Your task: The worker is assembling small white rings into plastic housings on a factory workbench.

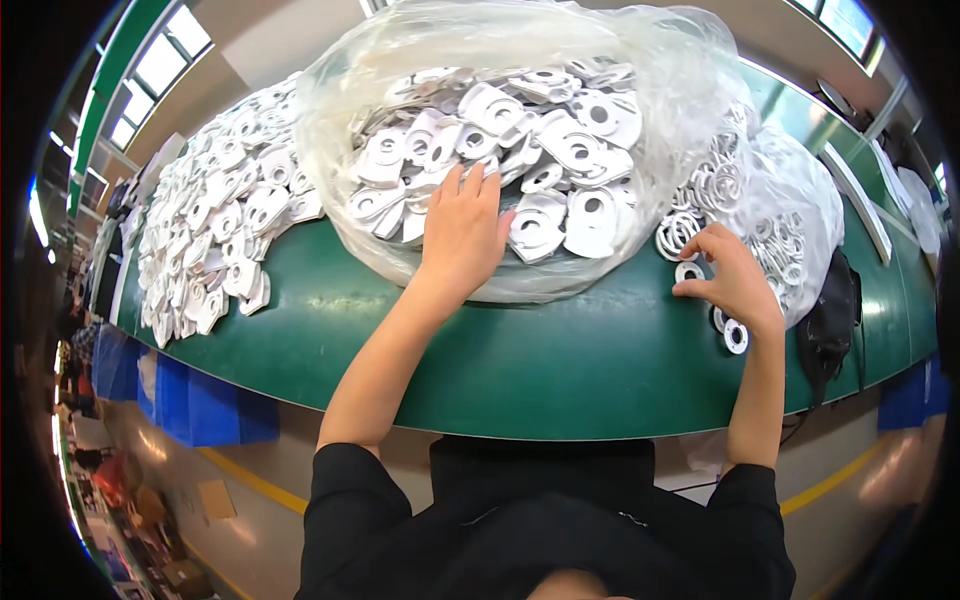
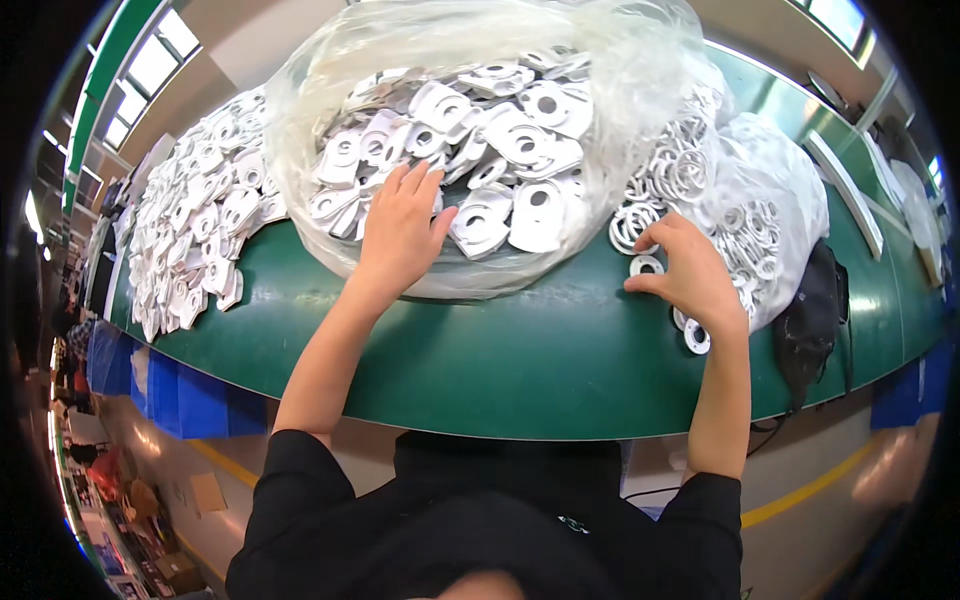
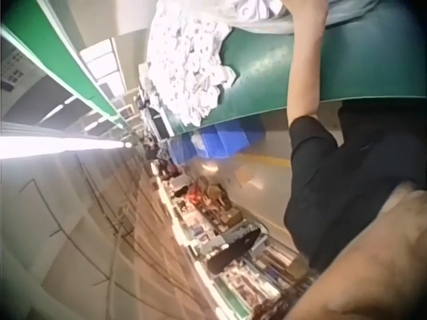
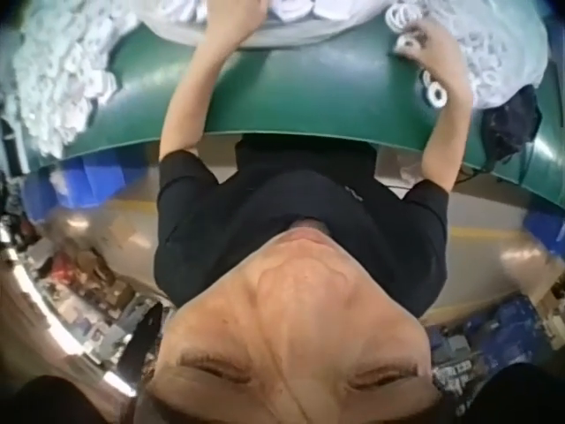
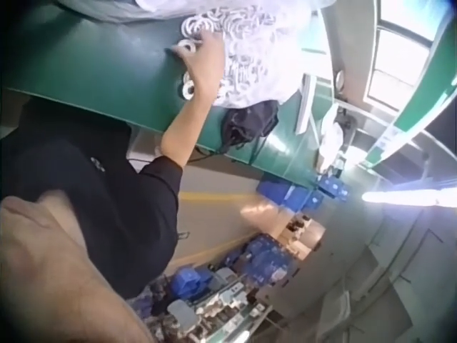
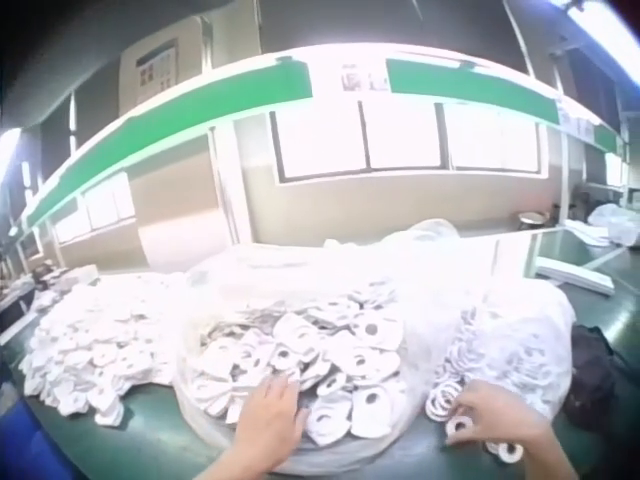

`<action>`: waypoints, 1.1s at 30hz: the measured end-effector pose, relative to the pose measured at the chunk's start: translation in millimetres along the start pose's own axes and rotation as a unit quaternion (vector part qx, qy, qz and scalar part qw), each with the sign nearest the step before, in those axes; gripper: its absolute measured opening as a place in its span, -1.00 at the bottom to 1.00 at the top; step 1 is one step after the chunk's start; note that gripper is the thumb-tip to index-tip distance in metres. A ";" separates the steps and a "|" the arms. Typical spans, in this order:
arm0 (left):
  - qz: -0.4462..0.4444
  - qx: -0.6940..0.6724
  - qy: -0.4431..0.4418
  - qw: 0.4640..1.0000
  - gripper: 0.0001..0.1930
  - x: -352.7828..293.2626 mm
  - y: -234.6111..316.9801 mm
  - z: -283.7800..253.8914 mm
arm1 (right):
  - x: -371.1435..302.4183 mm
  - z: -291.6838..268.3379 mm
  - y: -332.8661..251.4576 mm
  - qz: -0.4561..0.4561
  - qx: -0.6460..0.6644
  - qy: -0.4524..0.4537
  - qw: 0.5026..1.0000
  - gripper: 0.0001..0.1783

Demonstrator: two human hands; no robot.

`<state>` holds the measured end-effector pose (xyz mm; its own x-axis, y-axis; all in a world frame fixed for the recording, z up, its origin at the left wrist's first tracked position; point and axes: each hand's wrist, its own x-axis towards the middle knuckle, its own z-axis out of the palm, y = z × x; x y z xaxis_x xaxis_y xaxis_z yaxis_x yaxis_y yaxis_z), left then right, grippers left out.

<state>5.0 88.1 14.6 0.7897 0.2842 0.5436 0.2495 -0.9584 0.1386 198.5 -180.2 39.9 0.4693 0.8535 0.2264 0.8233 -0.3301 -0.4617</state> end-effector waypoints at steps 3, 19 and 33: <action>0.015 0.001 0.004 1.000 -0.60 -5.5 16.7 20.9 | -5.3 -5.2 11.3 0.026 -0.013 -0.038 0.999 -0.58; -0.093 -0.211 -0.075 0.970 -0.82 -10.3 36.1 -14.5 | 13.2 2.4 -20.7 -0.004 0.243 0.137 0.960 -0.53; -0.258 -0.915 -0.175 0.256 -0.55 -25.6 70.9 12.3 | 14.0 35.3 -26.2 -0.009 0.569 0.041 0.821 -0.49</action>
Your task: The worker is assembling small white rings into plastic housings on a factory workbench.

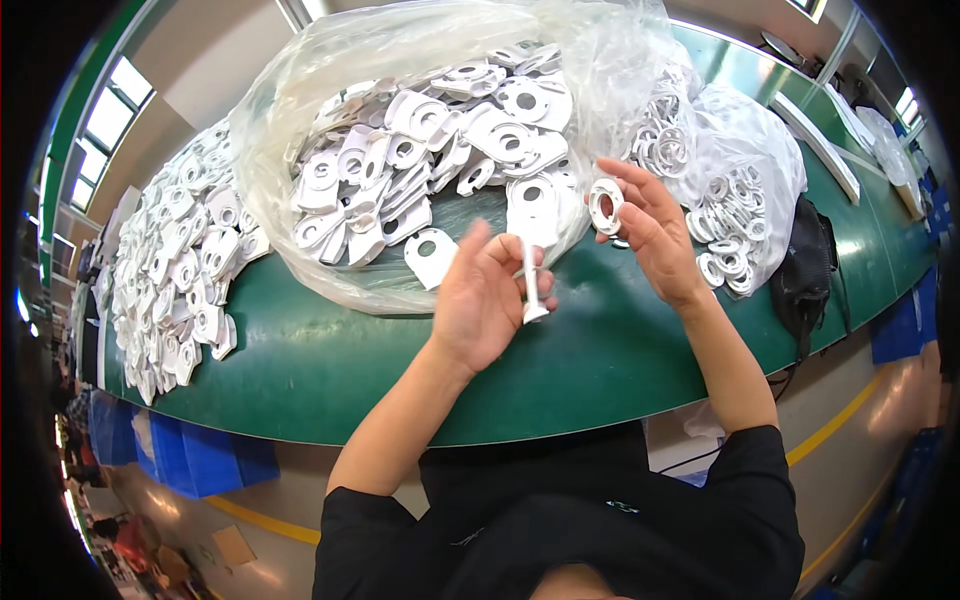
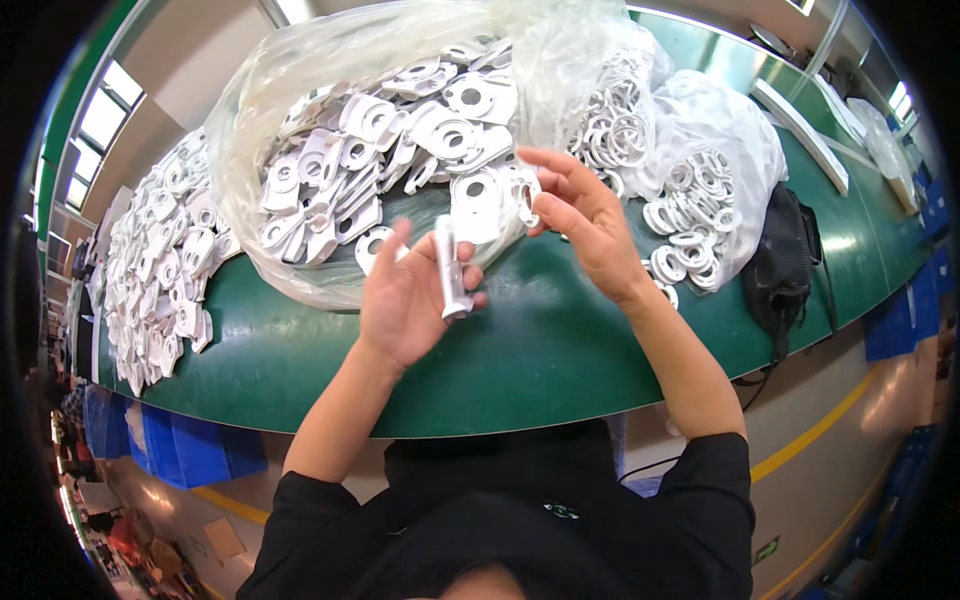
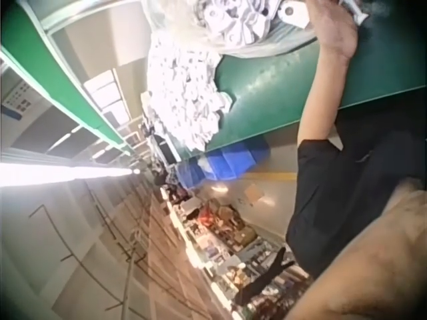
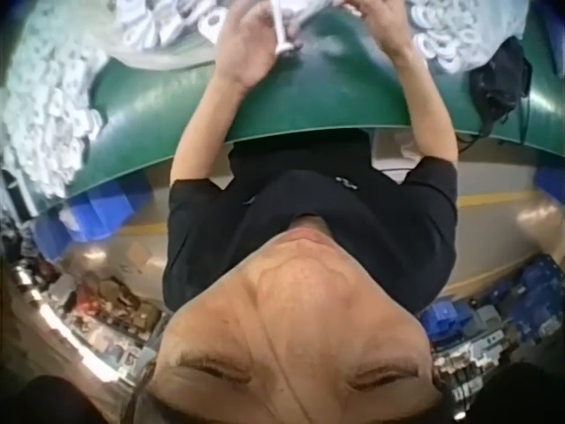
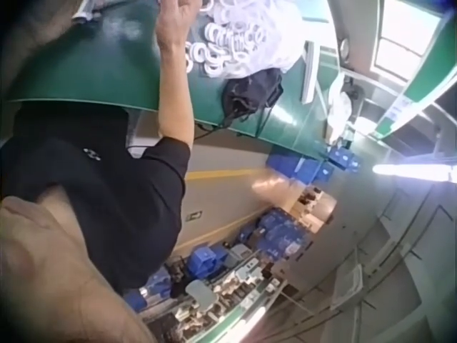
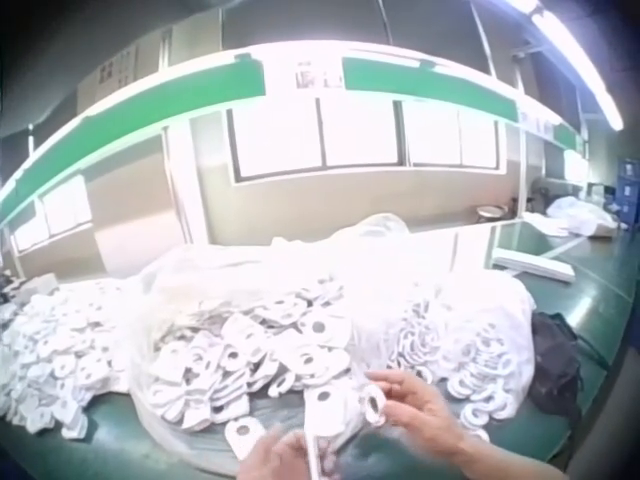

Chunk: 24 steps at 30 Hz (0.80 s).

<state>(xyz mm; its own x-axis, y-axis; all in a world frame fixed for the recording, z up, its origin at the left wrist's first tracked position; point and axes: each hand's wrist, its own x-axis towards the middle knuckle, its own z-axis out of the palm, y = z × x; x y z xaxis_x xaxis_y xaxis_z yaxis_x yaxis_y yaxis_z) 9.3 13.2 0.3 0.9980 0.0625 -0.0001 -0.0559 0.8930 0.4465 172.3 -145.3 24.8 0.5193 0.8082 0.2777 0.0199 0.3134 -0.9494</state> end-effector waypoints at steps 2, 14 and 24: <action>0.029 0.136 0.095 0.986 -0.60 2.6 -15.7 13.0 | -1.8 -1.3 4.9 0.030 0.045 -0.006 0.999 -0.57; 0.043 0.208 0.162 0.964 -0.71 -0.3 -22.4 10.7 | -0.6 14.1 5.9 -0.216 -0.378 -0.074 0.897 -0.65; 0.012 0.168 0.129 0.977 -0.55 3.1 -19.8 16.2 | 4.3 -52.4 32.0 -0.121 -0.619 0.113 0.768 -0.72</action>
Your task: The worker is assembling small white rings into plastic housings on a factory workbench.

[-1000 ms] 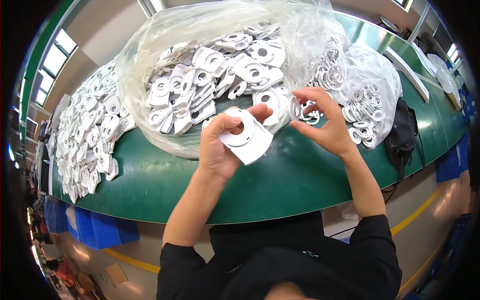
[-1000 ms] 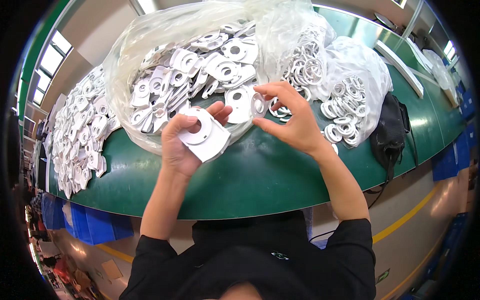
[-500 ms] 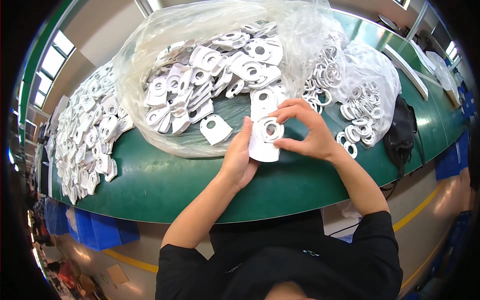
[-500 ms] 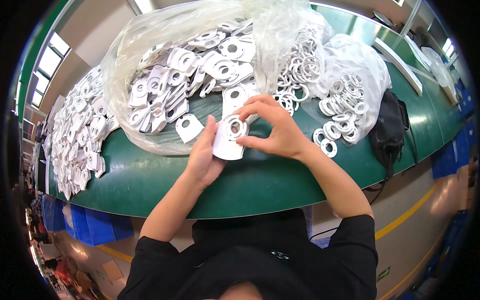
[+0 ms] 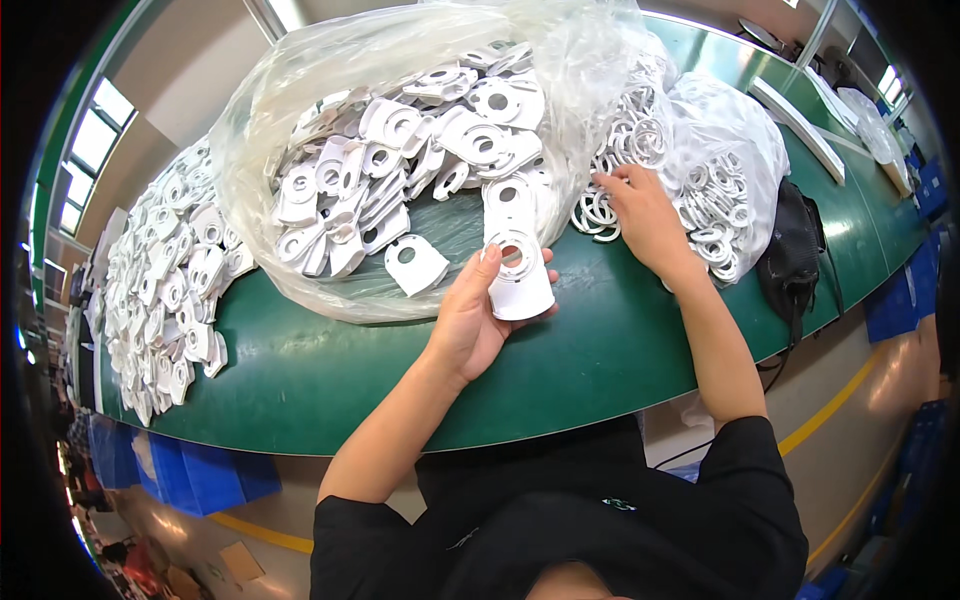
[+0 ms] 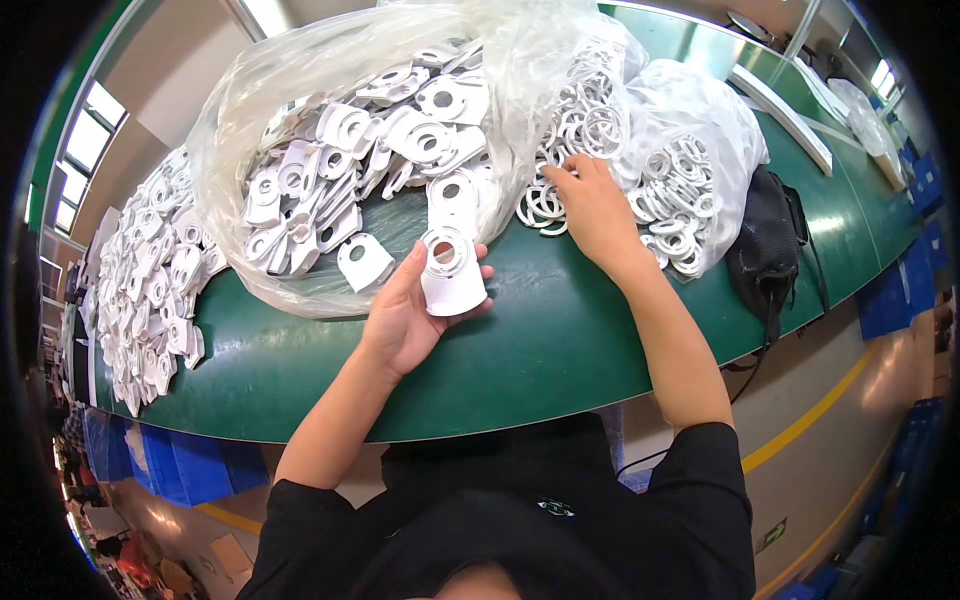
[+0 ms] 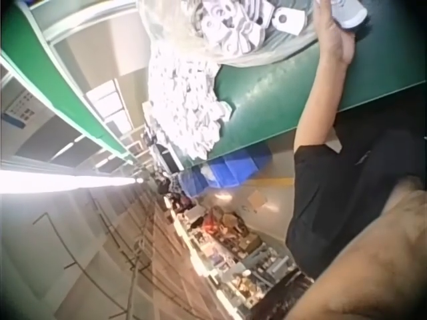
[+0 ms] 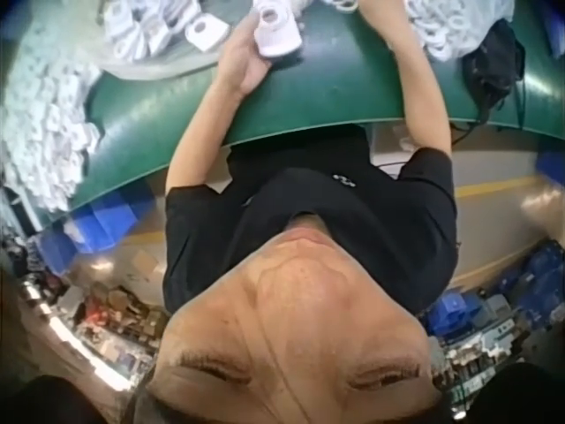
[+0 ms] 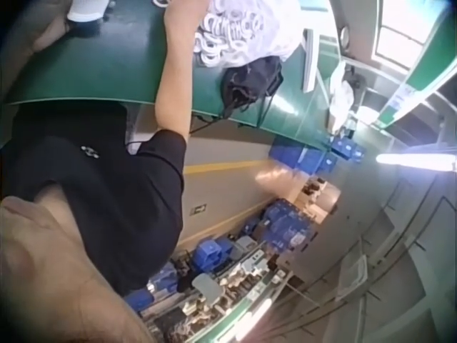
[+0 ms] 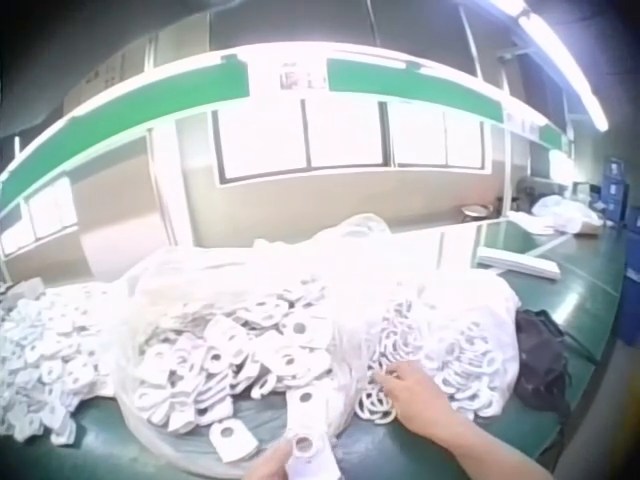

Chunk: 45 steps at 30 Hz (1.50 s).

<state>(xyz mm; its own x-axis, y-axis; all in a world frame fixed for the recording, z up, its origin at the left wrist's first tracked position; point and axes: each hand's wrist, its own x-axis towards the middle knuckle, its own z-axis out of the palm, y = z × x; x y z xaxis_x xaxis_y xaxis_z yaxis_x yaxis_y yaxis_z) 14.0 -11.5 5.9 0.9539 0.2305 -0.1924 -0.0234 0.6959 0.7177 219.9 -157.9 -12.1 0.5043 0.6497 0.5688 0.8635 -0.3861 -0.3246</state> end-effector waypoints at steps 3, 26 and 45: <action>-0.039 -0.081 -0.033 0.995 -0.48 -1.0 -0.7 -1.1 | 2.8 -5.0 3.4 0.015 -0.019 -0.022 0.999 -0.80; 0.147 0.116 0.139 0.972 -0.54 2.3 -2.7 -9.1 | -5.7 -6.2 -87.4 0.274 0.603 -0.261 0.702 -0.81; 0.026 0.124 -0.034 0.991 -0.41 0.2 -4.1 1.3 | -1.8 -2.7 -68.3 0.226 0.553 -0.150 0.787 -0.85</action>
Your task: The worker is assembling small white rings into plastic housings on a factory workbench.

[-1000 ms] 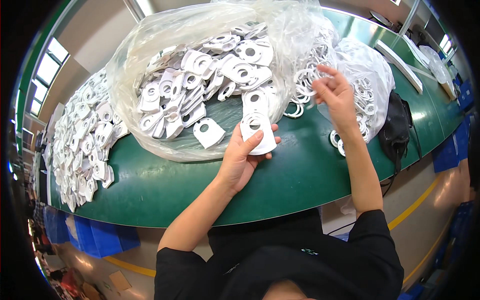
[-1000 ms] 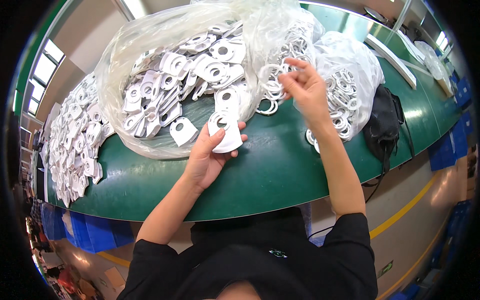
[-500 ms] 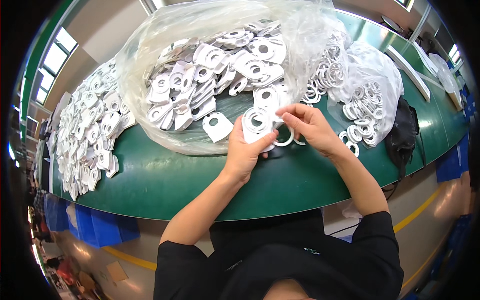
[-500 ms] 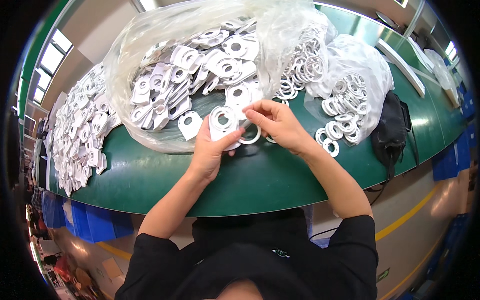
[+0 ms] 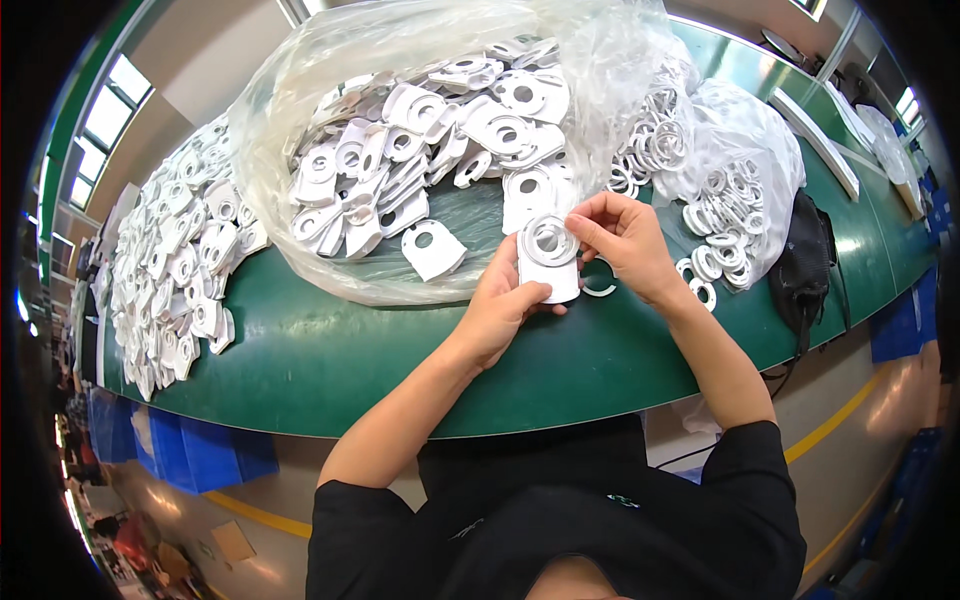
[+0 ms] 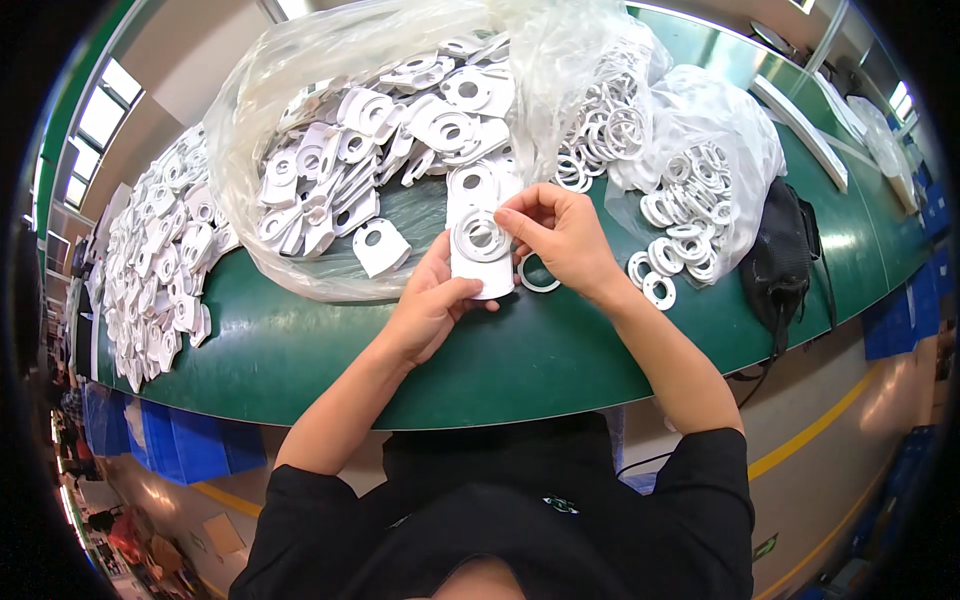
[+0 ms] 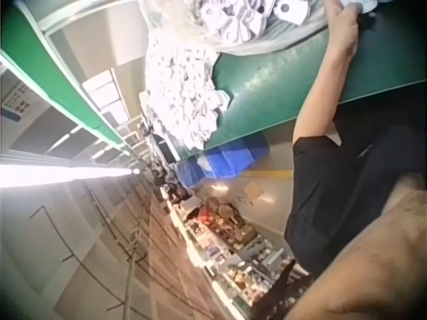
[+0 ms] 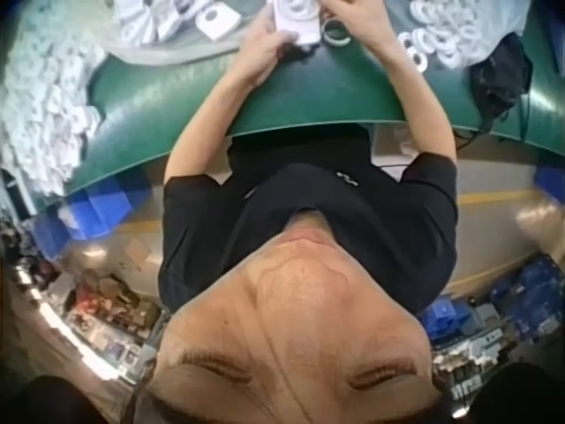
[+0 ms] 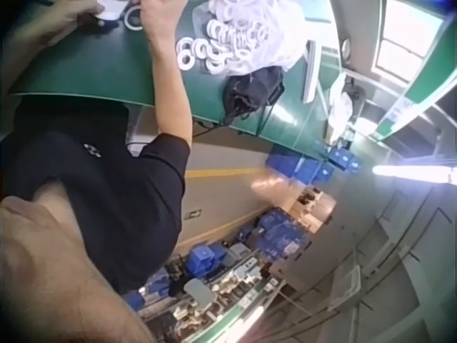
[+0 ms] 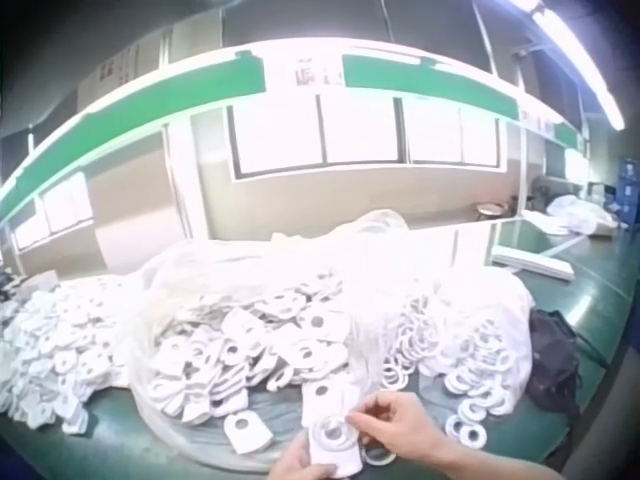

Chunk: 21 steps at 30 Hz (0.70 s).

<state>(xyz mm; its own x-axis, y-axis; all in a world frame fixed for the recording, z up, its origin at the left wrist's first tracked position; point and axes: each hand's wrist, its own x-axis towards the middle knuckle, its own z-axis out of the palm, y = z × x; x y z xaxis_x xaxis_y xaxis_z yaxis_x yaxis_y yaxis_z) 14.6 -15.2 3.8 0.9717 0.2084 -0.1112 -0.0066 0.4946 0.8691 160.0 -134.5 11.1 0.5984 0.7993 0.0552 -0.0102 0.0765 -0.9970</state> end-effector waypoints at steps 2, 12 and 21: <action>-0.007 0.007 -0.005 1.000 -0.40 -1.2 1.2 -0.4 | -0.3 1.8 0.8 -0.010 -0.009 0.005 1.000 -0.84; -0.017 0.021 -0.020 0.999 -0.59 -3.0 1.9 -2.2 | -5.7 7.3 -4.0 -0.013 -0.064 0.011 0.998 -0.84; 0.072 0.225 -0.014 0.972 -0.63 -3.4 -8.0 -4.0 | -3.7 3.0 2.3 -0.041 -0.111 -0.044 0.992 -0.84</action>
<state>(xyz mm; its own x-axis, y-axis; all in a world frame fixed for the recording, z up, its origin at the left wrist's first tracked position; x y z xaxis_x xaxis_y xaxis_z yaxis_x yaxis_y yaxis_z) 10.5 -16.5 -4.7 0.9745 0.2216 0.0349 -0.0451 0.0412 0.9981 155.4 -135.6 8.8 0.5182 0.8451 0.1316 0.2186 0.0179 -0.9757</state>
